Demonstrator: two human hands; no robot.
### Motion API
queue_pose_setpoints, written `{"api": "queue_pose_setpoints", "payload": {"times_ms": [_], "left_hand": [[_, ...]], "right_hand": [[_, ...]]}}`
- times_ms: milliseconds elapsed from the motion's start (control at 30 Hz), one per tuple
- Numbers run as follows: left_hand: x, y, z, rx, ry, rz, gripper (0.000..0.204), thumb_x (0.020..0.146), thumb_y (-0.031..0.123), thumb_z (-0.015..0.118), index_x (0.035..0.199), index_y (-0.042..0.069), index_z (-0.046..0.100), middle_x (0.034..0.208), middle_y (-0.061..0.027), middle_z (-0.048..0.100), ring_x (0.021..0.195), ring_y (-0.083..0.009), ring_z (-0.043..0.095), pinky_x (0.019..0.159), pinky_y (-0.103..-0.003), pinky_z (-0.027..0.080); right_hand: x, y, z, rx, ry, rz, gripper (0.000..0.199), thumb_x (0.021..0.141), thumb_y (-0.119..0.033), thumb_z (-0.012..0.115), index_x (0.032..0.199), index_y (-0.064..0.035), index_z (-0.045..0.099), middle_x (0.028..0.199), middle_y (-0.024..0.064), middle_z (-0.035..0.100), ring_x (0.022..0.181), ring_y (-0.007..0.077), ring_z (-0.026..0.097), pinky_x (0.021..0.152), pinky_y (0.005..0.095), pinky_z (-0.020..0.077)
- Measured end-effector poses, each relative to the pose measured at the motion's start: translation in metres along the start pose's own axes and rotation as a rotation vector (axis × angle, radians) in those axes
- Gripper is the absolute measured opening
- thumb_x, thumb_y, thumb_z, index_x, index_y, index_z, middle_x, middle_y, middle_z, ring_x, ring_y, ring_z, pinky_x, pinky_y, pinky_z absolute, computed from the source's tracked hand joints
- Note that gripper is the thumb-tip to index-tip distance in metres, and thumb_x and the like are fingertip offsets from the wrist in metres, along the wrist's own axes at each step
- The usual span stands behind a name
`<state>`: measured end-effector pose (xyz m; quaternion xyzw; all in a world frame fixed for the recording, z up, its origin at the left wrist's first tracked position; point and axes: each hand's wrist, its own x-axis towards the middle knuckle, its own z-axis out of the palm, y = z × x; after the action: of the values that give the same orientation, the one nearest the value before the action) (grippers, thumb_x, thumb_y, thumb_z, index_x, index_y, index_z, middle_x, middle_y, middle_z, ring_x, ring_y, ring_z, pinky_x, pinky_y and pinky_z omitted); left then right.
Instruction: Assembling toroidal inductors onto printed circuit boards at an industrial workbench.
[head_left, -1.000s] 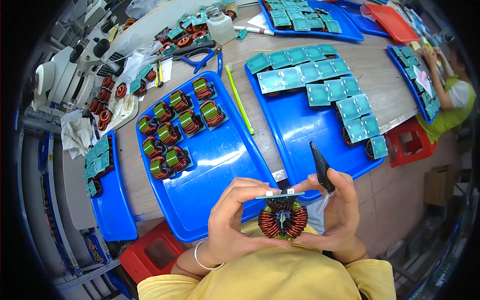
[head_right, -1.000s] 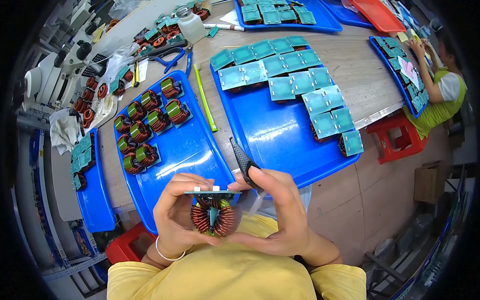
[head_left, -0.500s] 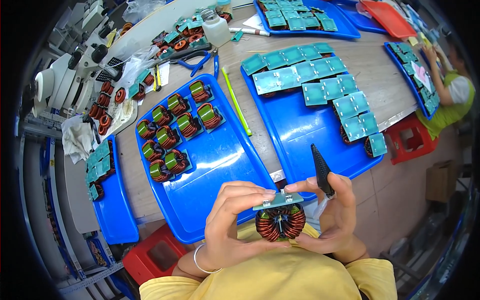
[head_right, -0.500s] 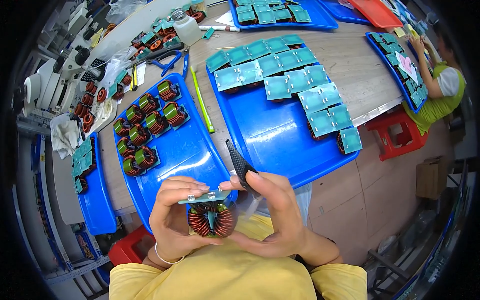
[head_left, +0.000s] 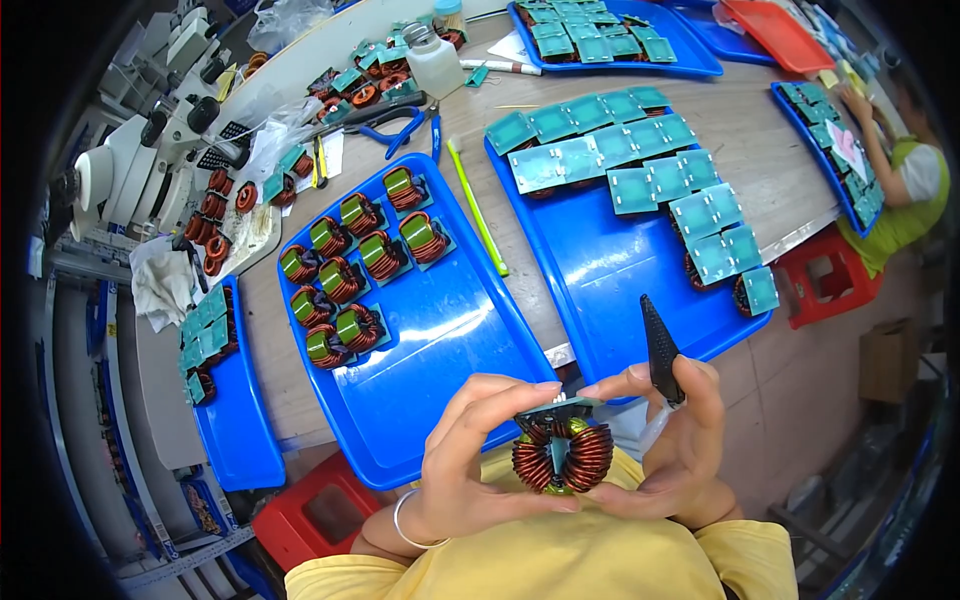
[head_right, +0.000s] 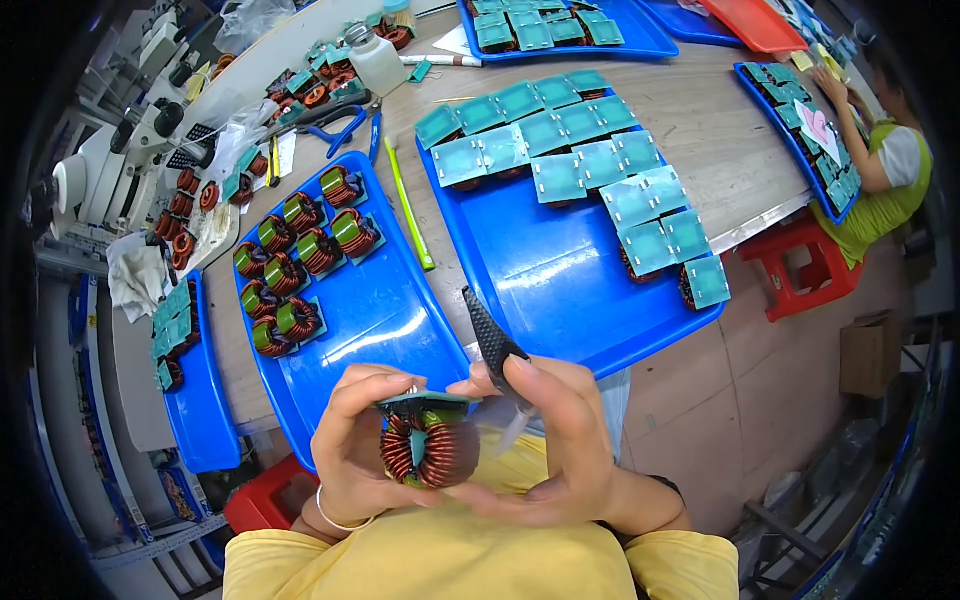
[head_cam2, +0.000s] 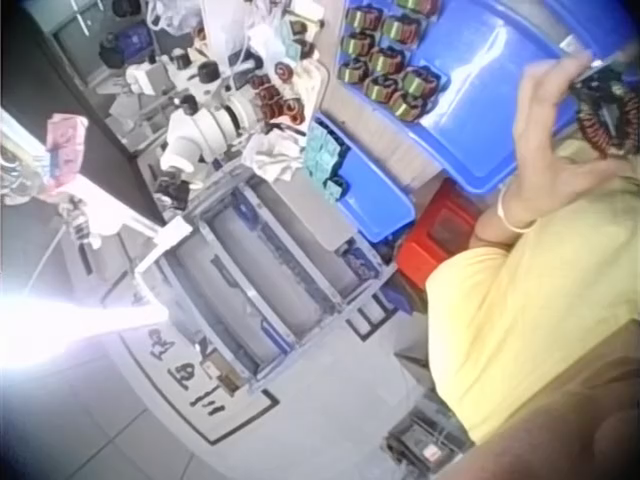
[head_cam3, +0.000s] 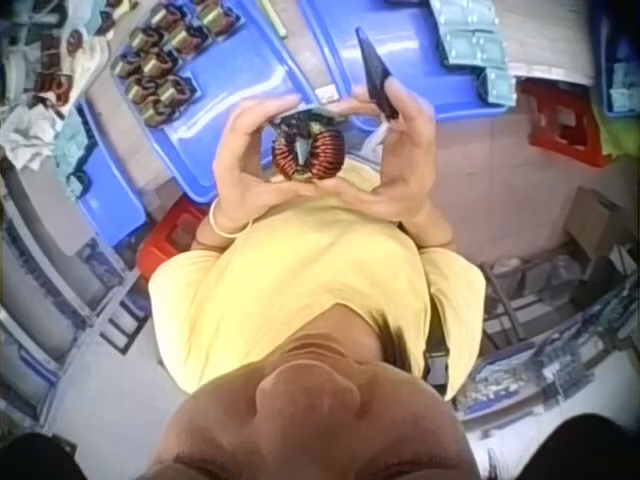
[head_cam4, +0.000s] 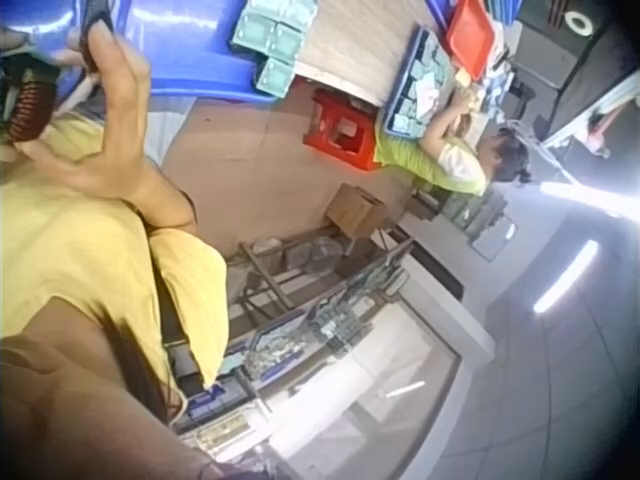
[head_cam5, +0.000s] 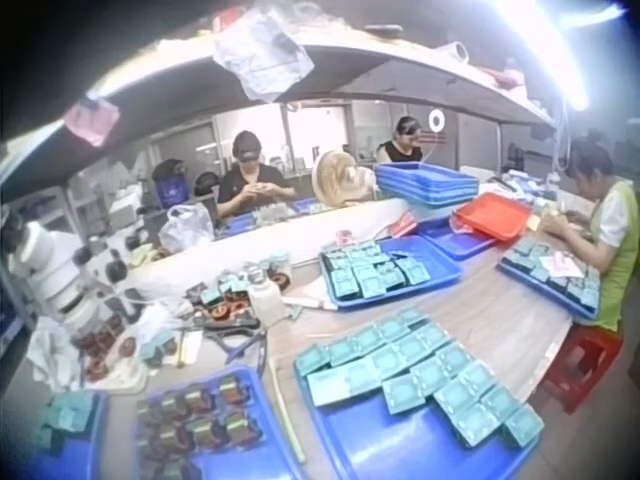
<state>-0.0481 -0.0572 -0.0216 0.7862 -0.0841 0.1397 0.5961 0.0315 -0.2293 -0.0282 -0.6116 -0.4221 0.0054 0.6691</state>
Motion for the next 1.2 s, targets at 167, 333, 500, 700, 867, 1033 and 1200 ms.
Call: {"api": "queue_pose_setpoints", "payload": {"times_ms": [167, 333, 500, 700, 867, 1033, 1200], "left_hand": [[-0.002, 0.001, 0.006, -0.144, 0.090, -0.061, 0.076, 0.051, 0.022, 0.087, 0.113, -0.003, 0.051, 0.106, -0.0143, 0.056, 0.093, -0.0231, 0.054, 0.079, -0.032, 0.044], [-0.002, -0.007, 0.006, -0.299, 0.061, -0.062, 0.078, 0.053, 0.016, 0.086, 0.117, -0.002, 0.045, 0.108, -0.0165, 0.055, 0.099, -0.0257, 0.054, 0.084, -0.035, 0.043], [0.005, -0.007, 0.005, -0.439, -0.021, -0.013, 0.075, 0.059, 0.007, 0.082, 0.119, 0.001, 0.038, 0.111, -0.0198, 0.053, 0.106, -0.0290, 0.052, 0.091, -0.038, 0.041], [0.004, -0.007, 0.009, -0.584, -0.005, -0.051, 0.072, 0.061, 0.003, 0.080, 0.119, 0.001, 0.037, 0.115, -0.0209, 0.048, 0.109, -0.0301, 0.050, 0.095, -0.041, 0.039], [0.005, -0.009, 0.008, -0.561, -0.018, -0.035, 0.071, 0.062, 0.001, 0.079, 0.119, 0.001, 0.037, 0.118, -0.0207, 0.044, 0.111, -0.0299, 0.048, 0.096, -0.042, 0.039], [0.005, -0.009, 0.009, -0.564, -0.023, -0.030, 0.071, 0.062, 0.000, 0.079, 0.120, 0.001, 0.037, 0.118, -0.0197, 0.044, 0.111, -0.0298, 0.048, 0.096, -0.042, 0.039], [0.002, -0.007, 0.015, -0.516, 0.059, -0.106, 0.076, 0.054, 0.010, 0.085, 0.114, 0.003, 0.039, 0.103, -0.0184, 0.053, 0.096, -0.0278, 0.056, 0.083, -0.039, 0.047]], "right_hand": [[-0.002, -0.002, 0.002, 0.001, 0.061, -0.002, 0.091, 0.058, -0.009, 0.083, 0.130, 0.0039, 0.028, 0.119, 0.0187, 0.040, 0.098, 0.0255, 0.058, 0.081, 0.0317, 0.0493], [-0.002, -0.003, 0.002, -0.054, 0.068, -0.038, 0.089, 0.056, -0.012, 0.085, 0.126, 0.0037, 0.032, 0.116, 0.0173, 0.041, 0.096, 0.0262, 0.059, 0.077, 0.0317, 0.0492], [0.001, -0.003, 0.004, -0.068, 0.099, -0.081, 0.085, 0.056, -0.014, 0.086, 0.123, 0.0037, 0.037, 0.114, 0.0169, 0.042, 0.094, 0.0277, 0.058, 0.073, 0.0333, 0.0483], [0.001, -0.004, 0.007, -0.055, 0.147, -0.089, 0.083, 0.055, -0.015, 0.086, 0.121, 0.0036, 0.039, 0.112, 0.0169, 0.044, 0.093, 0.0271, 0.058, 0.072, 0.0339, 0.0480], [0.004, -0.005, 0.006, -0.071, 0.156, -0.110, 0.081, 0.055, -0.014, 0.086, 0.120, 0.0028, 0.041, 0.111, 0.0164, 0.046, 0.093, 0.0268, 0.057, 0.073, 0.0347, 0.0468], [0.004, -0.001, 0.007, -0.033, 0.172, -0.176, 0.080, 0.056, -0.013, 0.086, 0.121, 0.0022, 0.041, 0.112, 0.0168, 0.046, 0.092, 0.0269, 0.056, 0.073, 0.0355, 0.0457], [0.004, -0.004, 0.007, -0.020, 0.163, -0.120, 0.081, 0.055, -0.013, 0.086, 0.121, 0.0026, 0.041, 0.112, 0.0171, 0.046, 0.092, 0.0281, 0.056, 0.072, 0.0356, 0.0456]]}}
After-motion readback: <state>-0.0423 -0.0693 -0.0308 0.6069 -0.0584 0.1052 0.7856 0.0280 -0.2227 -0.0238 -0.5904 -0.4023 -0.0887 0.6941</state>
